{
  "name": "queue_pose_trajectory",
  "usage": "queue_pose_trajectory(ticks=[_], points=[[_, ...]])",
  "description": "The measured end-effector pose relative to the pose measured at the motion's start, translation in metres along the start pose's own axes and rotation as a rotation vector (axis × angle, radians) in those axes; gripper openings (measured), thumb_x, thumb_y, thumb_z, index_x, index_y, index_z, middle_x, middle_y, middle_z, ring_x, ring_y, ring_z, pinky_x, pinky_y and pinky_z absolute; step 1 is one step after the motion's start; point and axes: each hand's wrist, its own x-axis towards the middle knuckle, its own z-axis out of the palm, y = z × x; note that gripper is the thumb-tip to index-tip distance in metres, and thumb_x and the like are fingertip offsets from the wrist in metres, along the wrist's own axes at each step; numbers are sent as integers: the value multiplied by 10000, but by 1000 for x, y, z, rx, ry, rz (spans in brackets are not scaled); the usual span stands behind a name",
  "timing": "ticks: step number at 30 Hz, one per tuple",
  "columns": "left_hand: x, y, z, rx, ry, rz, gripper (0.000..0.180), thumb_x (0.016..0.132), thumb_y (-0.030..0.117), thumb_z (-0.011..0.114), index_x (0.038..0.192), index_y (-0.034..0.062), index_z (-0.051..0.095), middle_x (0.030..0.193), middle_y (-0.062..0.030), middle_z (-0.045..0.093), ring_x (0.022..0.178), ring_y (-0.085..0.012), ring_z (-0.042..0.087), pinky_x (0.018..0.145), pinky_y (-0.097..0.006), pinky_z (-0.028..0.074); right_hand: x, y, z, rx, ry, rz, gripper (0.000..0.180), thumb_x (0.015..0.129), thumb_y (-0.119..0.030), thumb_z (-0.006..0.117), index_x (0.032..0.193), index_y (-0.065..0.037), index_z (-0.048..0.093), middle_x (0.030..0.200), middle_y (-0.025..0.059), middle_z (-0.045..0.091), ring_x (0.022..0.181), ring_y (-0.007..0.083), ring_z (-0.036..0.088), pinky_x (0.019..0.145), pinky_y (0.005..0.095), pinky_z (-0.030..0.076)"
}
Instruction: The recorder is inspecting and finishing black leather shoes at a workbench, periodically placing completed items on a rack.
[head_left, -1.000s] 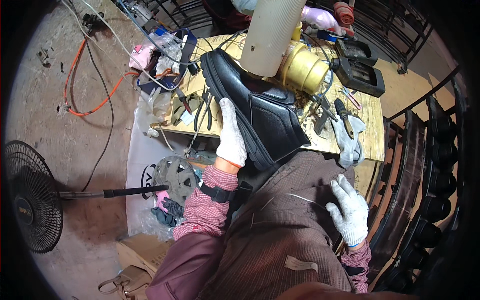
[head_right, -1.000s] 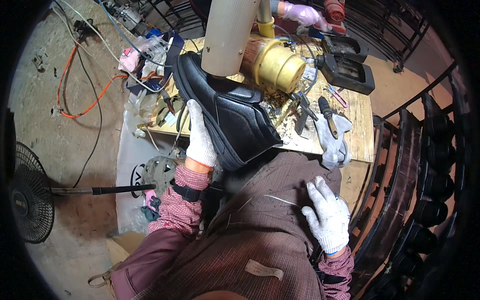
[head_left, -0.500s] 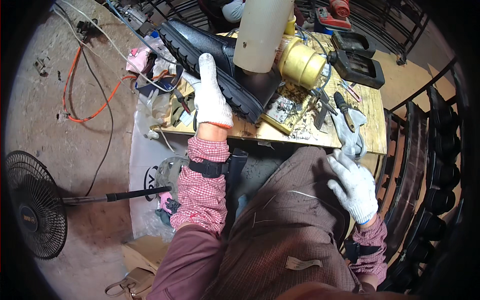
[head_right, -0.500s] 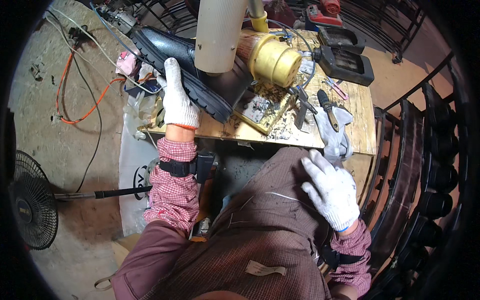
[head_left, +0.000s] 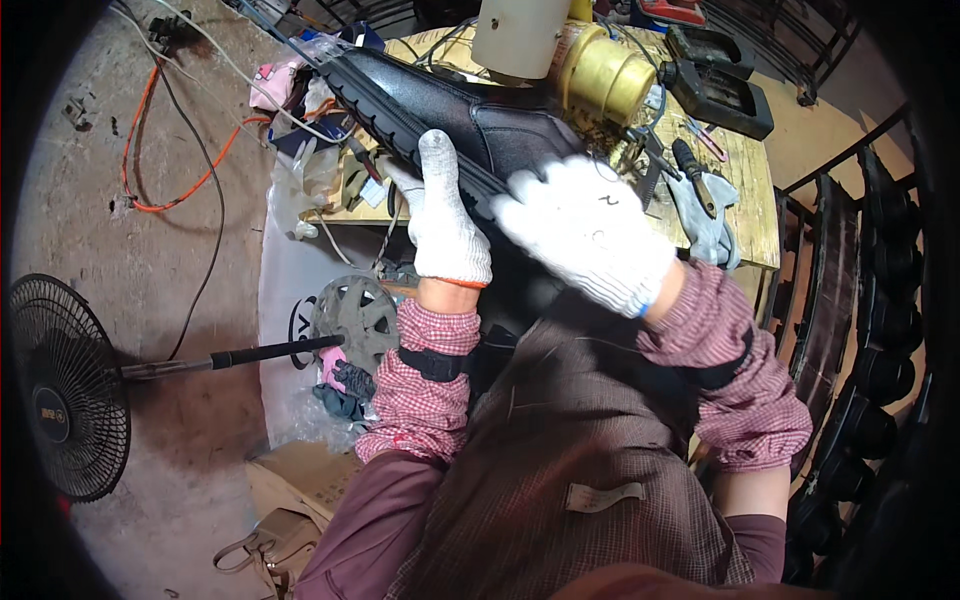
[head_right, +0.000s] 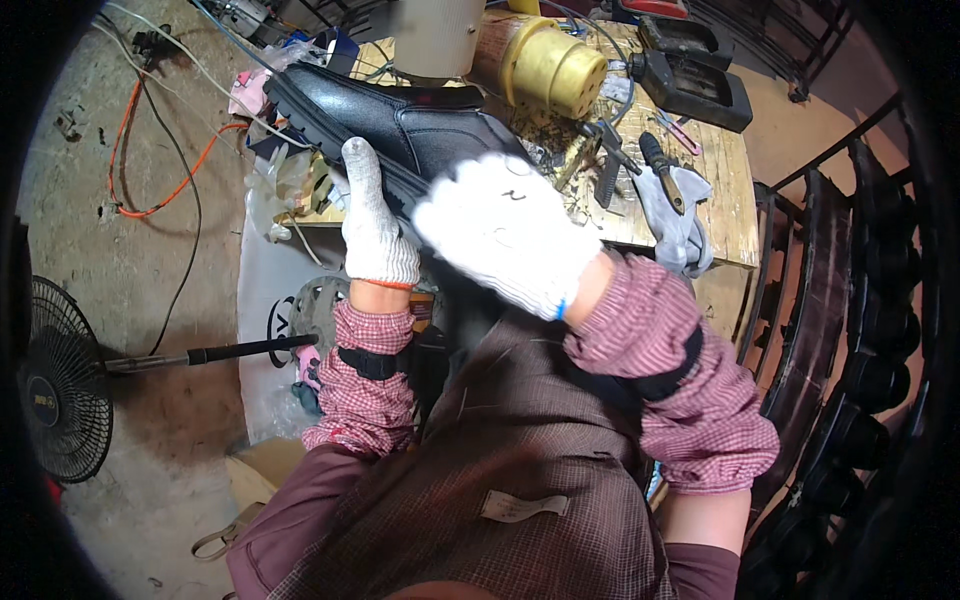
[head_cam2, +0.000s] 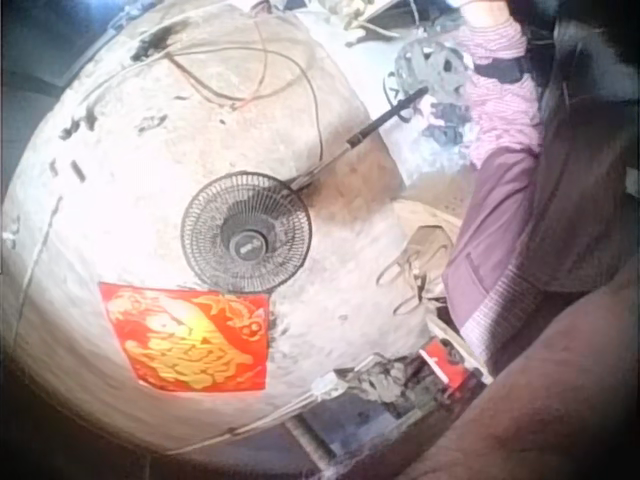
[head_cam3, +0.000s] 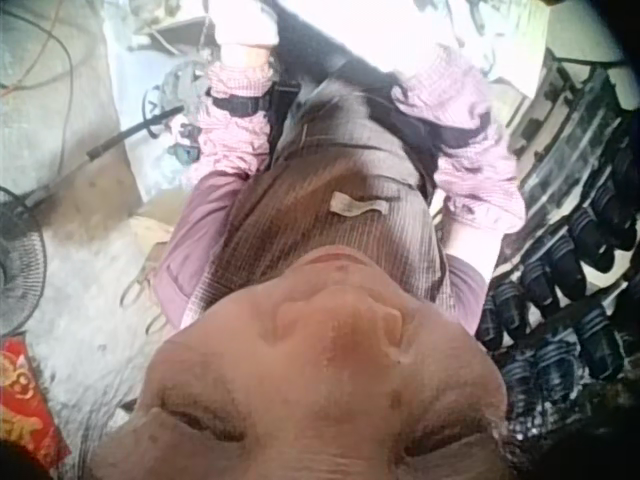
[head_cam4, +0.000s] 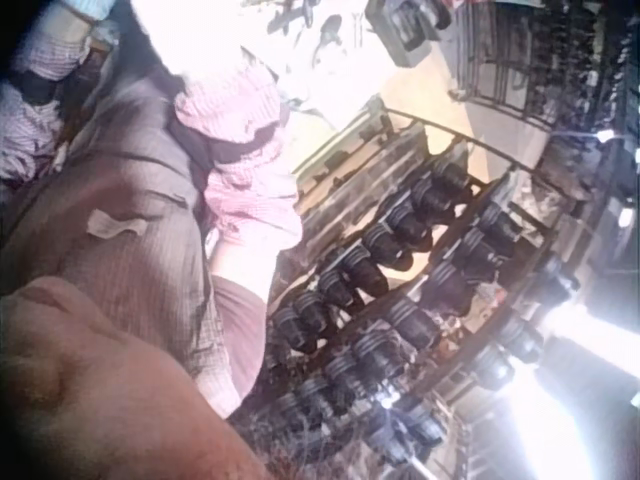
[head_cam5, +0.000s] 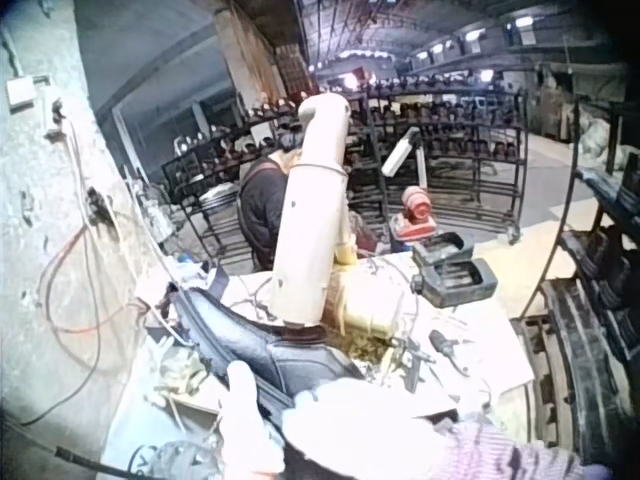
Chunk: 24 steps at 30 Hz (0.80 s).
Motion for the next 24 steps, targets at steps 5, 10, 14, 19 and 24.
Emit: queue_pose_trajectory(ticks=[5,10,14,19,24], points=[[24,28,-12,-290,-18,-111,743,974,494,701,1553,116,430,1447,-106,577,1192,-299,638,1014,-398,546,-107,-4,-24,576,-655,333,91,769,-125,695,853,-158,703,761,94,669,762,331,685,684,445,547],[45,-1,-26,-399,-157,-193,798,959,618,642,1545,121,430,1522,-119,517,1348,-311,538,1159,-490,435,-193,-39,-48,531,-586,769,209,816,-172,768,1013,-110,736,931,103,731,877,328,701,784,420,565],[21,-11,-40,-604,-324,-450,834,986,710,492,1575,127,405,1582,-89,462,1411,-334,472,1207,-497,367,-182,-57,-70,456,-369,916,638,810,-309,828,1359,-51,631,1328,195,652,1214,372,639,1018,408,518],[-63,-35,-44,-226,-391,-491,917,955,814,382,1587,150,387,1547,-100,481,1372,-305,491,1197,-451,369,-141,-63,-86,334,-285,604,858,868,-561,717,1497,-24,490,1502,370,446,1242,490,601,984,472,532],[-122,-30,-37,-518,-656,-747,1170,810,974,309,1578,91,327,1484,-179,512,1271,-369,561,1105,-542,453,-99,-72,-128,731,-346,517,437,791,-353,769,1071,-40,649,963,234,674,774,454,654,694,492,529]])
